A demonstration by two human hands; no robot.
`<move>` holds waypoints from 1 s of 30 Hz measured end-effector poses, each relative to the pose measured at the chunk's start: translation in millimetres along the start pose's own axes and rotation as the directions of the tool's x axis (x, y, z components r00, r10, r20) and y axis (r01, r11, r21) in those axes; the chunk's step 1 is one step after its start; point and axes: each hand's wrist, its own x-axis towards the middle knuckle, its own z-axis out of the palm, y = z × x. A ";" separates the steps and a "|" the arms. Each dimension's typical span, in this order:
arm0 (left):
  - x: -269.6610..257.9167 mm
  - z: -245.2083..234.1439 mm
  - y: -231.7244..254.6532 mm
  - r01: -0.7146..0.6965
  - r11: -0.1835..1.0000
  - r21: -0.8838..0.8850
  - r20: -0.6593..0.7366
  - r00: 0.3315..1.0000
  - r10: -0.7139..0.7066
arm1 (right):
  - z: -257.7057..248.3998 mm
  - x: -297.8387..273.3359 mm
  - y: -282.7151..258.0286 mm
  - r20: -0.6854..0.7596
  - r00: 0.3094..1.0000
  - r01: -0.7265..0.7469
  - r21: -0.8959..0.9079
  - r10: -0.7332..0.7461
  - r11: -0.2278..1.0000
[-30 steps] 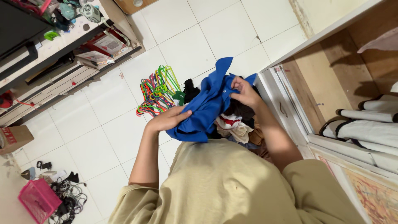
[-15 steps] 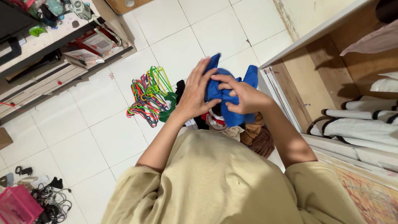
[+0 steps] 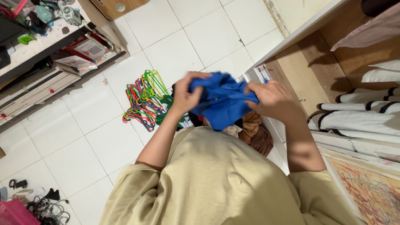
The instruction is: The person picks up shirts from a pile on the floor, places each on a plastic hanger, and hangs them in a wardrobe. The person handles a green shirt, a blue shirt, and a red-and-white shirt, placing each on a hanger and then hanging it in the closet.
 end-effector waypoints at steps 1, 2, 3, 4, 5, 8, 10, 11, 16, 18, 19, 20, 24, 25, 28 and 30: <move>-4.6 -5.4 -7.0 0.030 0.985 -0.171 -0.112 0.992 -0.049 | 1.7 -5.5 1.8 -0.092 0.993 0.069 -0.058 -0.074 0.996; -9.0 -14.1 -14.0 0.038 0.940 -0.338 -0.214 0.970 -0.116 | 3.4 -10.5 4.3 -0.179 0.972 0.131 -0.122 -0.152 0.984; -10.8 -23.2 -21.8 0.008 0.884 -0.468 -0.367 0.908 -0.203 | 5.7 -13.0 7.3 -0.261 0.936 0.188 -0.190 -0.235 0.963; -11.1 -33.9 -29.4 -0.045 0.811 -0.583 -0.491 0.815 -0.307 | 8.6 -13.9 10.1 -0.306 0.919 0.182 -0.233 -0.249 0.955; -11.7 -48.1 -35.4 -0.016 0.852 -0.523 -0.564 0.756 -0.332 | 11.1 -13.6 12.6 -0.347 0.898 0.179 -0.275 -0.271 0.945; -20.0 -72.9 -42.9 0.145 0.980 -0.136 -0.597 0.778 -0.198 | 20.0 -8.6 14.4 -0.448 0.819 0.215 -0.338 -0.358 0.916; -27.3 -73.8 -40.0 0.226 0.971 0.079 -0.537 0.830 -0.150 | 26.1 -7.9 13.2 -0.483 0.774 0.252 -0.357 -0.409 0.899; -29.4 -69.2 -37.4 0.258 0.959 0.120 -0.521 0.838 -0.161 | 29.5 -6.0 10.9 -0.490 0.757 0.271 -0.366 -0.432 0.890; -40.3 -17.6 -19.0 0.160 0.740 0.654 -0.348 0.932 0.106 | 44.0 0.1 -3.4 -0.477 0.678 0.383 -0.420 -0.559 0.823; -41.4 10.2 -19.1 0.301 0.773 0.559 -0.228 0.952 -0.206 | 46.9 1.7 -6.7 -0.464 0.661 0.404 -0.442 -0.590 0.801; -38.8 20.2 -24.7 0.445 0.702 0.556 -0.127 0.880 -0.458 | 48.3 1.0 -7.4 -0.466 0.656 0.405 -0.446 -0.593 0.798; -34.7 28.6 -33.6 0.564 0.598 0.569 -0.021 0.737 -0.676 | 49.8 0.0 -7.6 -0.468 0.651 0.405 -0.450 -0.597 0.796; -32.6 54.6 -81.1 0.766 0.550 0.334 0.028 0.575 -0.818 | 55.7 -2.0 -7.1 -0.488 0.623 0.417 -0.454 -0.611 0.787; -36.5 62.8 -94.5 0.816 0.541 0.203 0.044 0.544 -0.838 | 57.3 -4.9 -5.0 -0.476 0.639 0.411 -0.452 -0.603 0.792; -47.1 77.2 -132.7 0.855 0.474 -0.211 0.099 0.501 -0.860 | 60.4 -12.2 2.5 -0.467 0.670 0.401 -0.426 -0.577 0.811; -46.4 78.8 -150.4 0.821 0.414 -0.393 0.109 0.488 -0.866 | 60.2 -15.8 6.2 -0.498 0.667 0.407 -0.380 -0.555 0.831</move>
